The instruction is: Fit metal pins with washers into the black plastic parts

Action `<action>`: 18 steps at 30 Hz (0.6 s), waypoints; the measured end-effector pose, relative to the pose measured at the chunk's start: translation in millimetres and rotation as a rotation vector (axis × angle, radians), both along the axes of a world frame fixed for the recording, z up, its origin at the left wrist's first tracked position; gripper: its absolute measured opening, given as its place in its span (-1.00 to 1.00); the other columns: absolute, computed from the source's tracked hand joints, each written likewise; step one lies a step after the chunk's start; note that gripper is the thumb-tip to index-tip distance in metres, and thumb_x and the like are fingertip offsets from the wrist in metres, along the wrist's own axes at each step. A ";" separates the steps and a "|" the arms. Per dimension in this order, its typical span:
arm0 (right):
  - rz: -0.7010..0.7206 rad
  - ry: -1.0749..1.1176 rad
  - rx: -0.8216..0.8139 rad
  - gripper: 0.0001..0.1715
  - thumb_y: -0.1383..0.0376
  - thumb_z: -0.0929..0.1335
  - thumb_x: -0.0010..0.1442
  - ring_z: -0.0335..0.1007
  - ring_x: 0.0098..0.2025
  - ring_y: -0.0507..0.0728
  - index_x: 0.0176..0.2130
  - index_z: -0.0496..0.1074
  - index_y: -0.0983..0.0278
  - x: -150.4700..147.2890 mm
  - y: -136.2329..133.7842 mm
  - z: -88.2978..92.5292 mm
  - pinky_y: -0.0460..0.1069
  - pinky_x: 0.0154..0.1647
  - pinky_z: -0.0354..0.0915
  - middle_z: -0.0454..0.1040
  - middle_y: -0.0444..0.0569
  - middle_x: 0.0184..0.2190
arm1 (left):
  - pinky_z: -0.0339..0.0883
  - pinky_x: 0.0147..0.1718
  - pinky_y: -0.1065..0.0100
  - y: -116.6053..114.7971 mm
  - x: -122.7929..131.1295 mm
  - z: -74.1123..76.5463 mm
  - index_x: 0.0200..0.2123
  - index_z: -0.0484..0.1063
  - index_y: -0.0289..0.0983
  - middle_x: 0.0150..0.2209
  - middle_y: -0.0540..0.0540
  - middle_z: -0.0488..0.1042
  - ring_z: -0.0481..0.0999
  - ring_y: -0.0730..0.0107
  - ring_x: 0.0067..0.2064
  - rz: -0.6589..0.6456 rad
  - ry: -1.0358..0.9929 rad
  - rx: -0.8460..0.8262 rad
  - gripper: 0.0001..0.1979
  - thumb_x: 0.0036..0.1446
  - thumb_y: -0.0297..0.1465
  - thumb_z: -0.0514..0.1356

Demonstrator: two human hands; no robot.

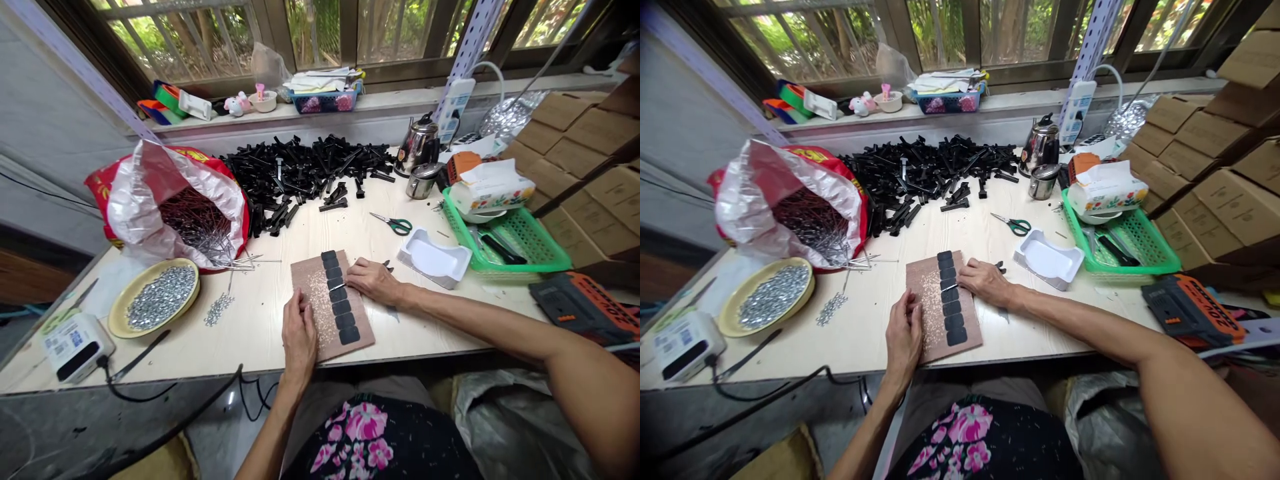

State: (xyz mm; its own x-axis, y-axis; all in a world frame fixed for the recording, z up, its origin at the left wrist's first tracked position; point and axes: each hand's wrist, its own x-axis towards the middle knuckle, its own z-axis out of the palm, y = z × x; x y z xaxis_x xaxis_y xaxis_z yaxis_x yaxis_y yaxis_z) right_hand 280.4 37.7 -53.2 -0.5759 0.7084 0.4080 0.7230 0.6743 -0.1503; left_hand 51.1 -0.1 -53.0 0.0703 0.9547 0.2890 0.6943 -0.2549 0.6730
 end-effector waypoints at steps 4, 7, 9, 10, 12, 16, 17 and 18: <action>-0.101 0.038 -0.088 -0.65 0.27 0.17 0.35 0.21 -0.27 0.10 -0.34 0.44 0.30 -2.5 -16.9 16.8 -0.04 -0.25 0.20 0.41 0.01 -0.36 | 0.31 -0.04 0.20 0.4 0.2 0.1 0.14 0.19 -0.40 -0.07 -0.28 0.40 0.42 0.27 -0.11 -0.011 0.017 0.007 -0.59 0.24 -0.40 -0.03; -0.174 0.135 -0.269 -0.70 0.27 0.17 0.34 0.28 -0.25 0.07 -0.28 0.42 0.30 18.7 -55.6 45.1 -0.06 -0.23 0.21 0.40 0.00 -0.31 | 0.30 -0.04 0.19 0.8 0.1 0.6 0.13 0.20 -0.43 -0.08 -0.29 0.40 0.42 0.25 -0.11 -0.010 0.021 0.017 -0.58 0.23 -0.40 -0.02; -0.238 0.185 -0.439 -0.71 0.25 0.17 0.34 0.32 -0.27 0.05 -0.26 0.42 0.28 44.3 -98.6 64.5 -0.08 -0.24 0.22 0.40 -0.01 -0.30 | 0.30 -0.04 0.19 1.4 -0.3 0.7 0.13 0.21 -0.44 -0.09 -0.29 0.40 0.42 0.25 -0.12 -0.018 0.019 0.023 -0.58 0.23 -0.40 -0.02; -0.276 0.183 -0.522 -0.70 0.23 0.17 0.33 0.34 -0.30 0.04 -0.28 0.42 0.27 58.7 -124.7 71.6 -0.08 -0.26 0.23 0.40 -0.02 -0.31 | 0.30 -0.04 0.18 1.9 -0.6 0.5 0.12 0.22 -0.44 -0.09 -0.29 0.40 0.42 0.25 -0.12 -0.023 0.014 0.024 -0.58 0.23 -0.39 -0.01; -0.381 0.151 -0.695 -0.68 0.19 0.17 0.31 0.37 -0.33 0.05 -0.32 0.42 0.24 86.8 -183.1 75.1 -0.07 -0.27 0.26 0.42 -0.03 -0.34 | 0.31 -0.05 0.17 2.8 -1.5 -0.3 0.12 0.22 -0.43 -0.09 -0.28 0.41 0.42 0.25 -0.14 -0.028 -0.002 0.025 -0.58 0.23 -0.39 -0.01; -0.665 0.142 -0.766 -0.65 0.11 0.20 0.24 0.45 -0.41 0.11 -0.43 0.45 0.14 128.8 -301.3 26.9 -0.04 -0.37 0.37 0.48 -0.03 -0.44 | 0.33 -0.08 0.15 2.9 -2.7 -4.0 0.11 0.23 -0.42 -0.11 -0.28 0.41 0.43 0.24 -0.17 -0.014 -0.045 0.035 -0.59 0.22 -0.39 -0.01; -0.701 0.159 -0.717 -0.69 0.07 0.24 0.19 0.48 -0.41 0.14 -0.42 0.48 0.08 136.3 -324.0 6.7 -0.02 -0.39 0.40 0.51 -0.04 -0.45 | 0.33 -0.08 0.15 2.1 -2.8 -4.9 0.10 0.23 -0.41 -0.11 -0.28 0.42 0.43 0.24 -0.17 -0.011 -0.057 0.042 -0.59 0.22 -0.39 -0.01; -0.753 0.187 -0.607 -0.76 0.03 0.28 0.12 0.50 -0.41 0.18 -0.40 0.49 0.02 142.5 -341.1 -13.2 0.00 -0.42 0.42 0.52 -0.04 -0.46 | 0.34 -0.09 0.15 1.0 -2.9 -5.7 0.09 0.24 -0.41 -0.12 -0.27 0.42 0.43 0.24 -0.17 -0.014 -0.067 0.051 -0.60 0.21 -0.40 0.00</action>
